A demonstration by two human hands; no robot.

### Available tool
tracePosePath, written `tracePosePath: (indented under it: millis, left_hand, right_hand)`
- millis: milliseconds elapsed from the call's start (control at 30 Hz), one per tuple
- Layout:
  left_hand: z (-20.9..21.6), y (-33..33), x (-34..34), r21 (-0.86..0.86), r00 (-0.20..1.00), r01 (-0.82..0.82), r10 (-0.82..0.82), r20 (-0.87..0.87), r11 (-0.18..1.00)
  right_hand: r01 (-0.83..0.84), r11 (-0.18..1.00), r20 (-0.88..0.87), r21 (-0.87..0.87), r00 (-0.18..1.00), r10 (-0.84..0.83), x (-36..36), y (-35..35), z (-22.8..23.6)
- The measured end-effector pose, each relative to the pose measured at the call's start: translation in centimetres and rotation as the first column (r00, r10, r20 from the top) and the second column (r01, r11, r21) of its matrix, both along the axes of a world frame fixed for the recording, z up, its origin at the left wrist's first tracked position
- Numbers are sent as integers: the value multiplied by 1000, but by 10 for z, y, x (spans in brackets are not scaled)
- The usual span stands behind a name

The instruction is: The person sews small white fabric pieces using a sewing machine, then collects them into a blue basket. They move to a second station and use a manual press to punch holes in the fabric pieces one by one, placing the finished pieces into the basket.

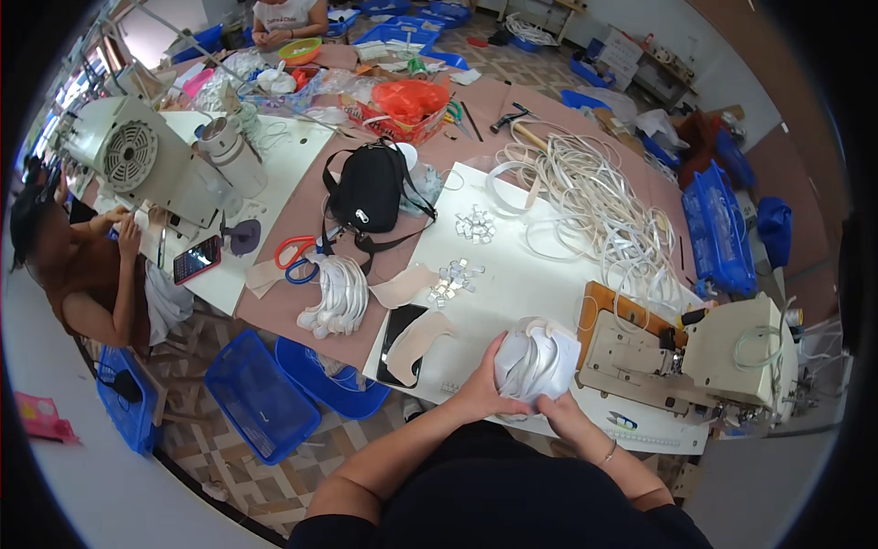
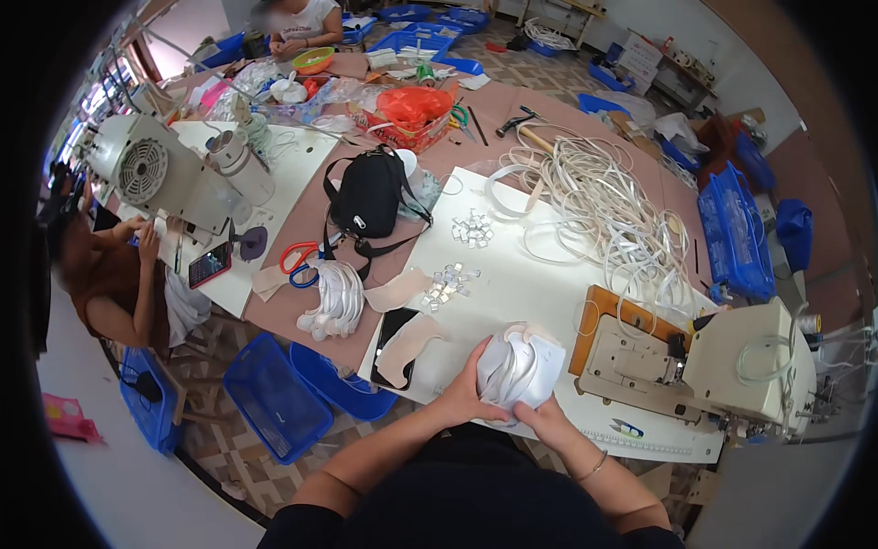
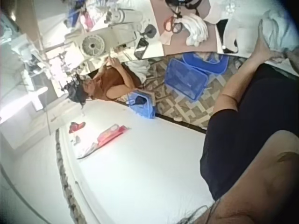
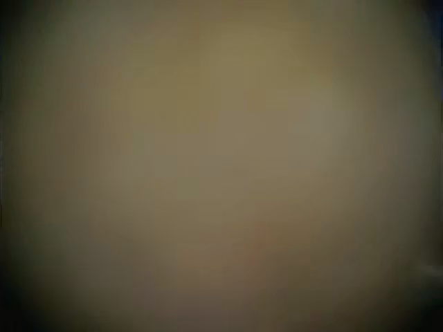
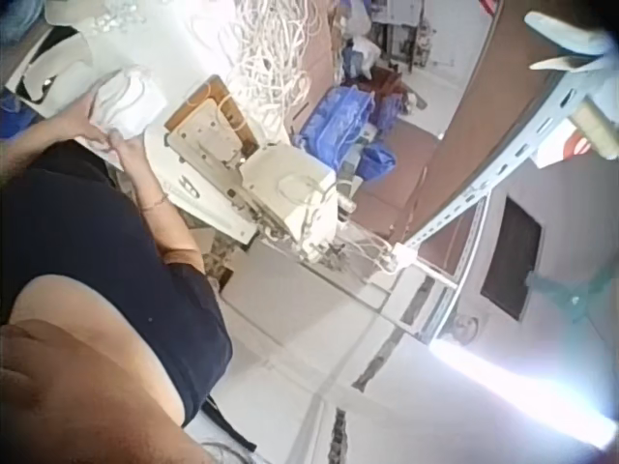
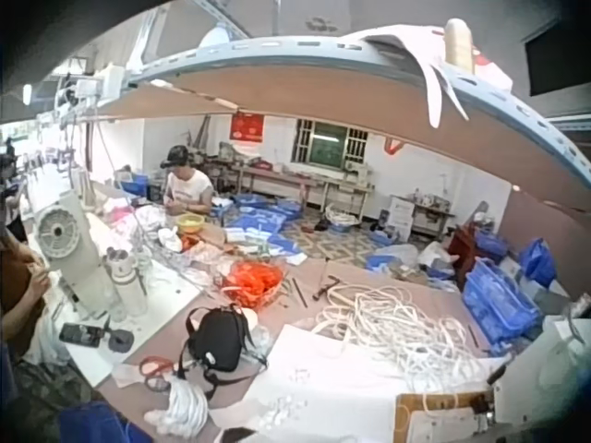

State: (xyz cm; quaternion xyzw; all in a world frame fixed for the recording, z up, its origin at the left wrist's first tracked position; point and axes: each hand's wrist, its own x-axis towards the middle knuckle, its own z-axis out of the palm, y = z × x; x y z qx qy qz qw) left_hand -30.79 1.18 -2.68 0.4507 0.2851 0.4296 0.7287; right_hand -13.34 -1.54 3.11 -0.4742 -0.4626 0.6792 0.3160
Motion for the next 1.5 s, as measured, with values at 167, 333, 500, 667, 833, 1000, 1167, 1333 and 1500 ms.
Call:
tracePosePath:
  millis: [167,333,500,667,833,1000,1167,1333,1500]
  left_hand:
    - [9,-17,-40,21,997,-29,28,70,999]
    - [3,-63,-68,-66,917,-354,360,173,933]
    - [-2,-122,-96,-167,695,-676,696,179,718]
    - [12,-203,-108,-261,486,-835,872,65,485]
    - [6,-253,-89,-352,310,-883,949,61,312]
    - [-10,-273,-94,-421,287,-860,955,70,289]
    - [-12,-296,-132,-390,327,-869,945,9,305]
    - [-21,-322,-186,-367,336,-884,940,-66,290]
    - [-49,-311,-231,-397,399,-846,917,-26,357]
  right_hand:
    - [-248,959,-109,137,958,264,-14,-3,18]
    - [-324,937,-398,-128,883,250,-37,51,14]
    - [-577,468,663,669,749,-25,-117,115,-41]
    - [-852,236,863,468,498,83,-147,119,-78]
    - [-717,378,729,586,670,139,-138,133,-64]
    - [-747,277,716,605,662,221,-179,151,-66]
    - [-841,394,870,370,463,170,-221,156,-69]
    - [-724,293,771,625,630,-88,-220,130,-20]
    - [-498,562,669,661,730,-140,-221,51,19]
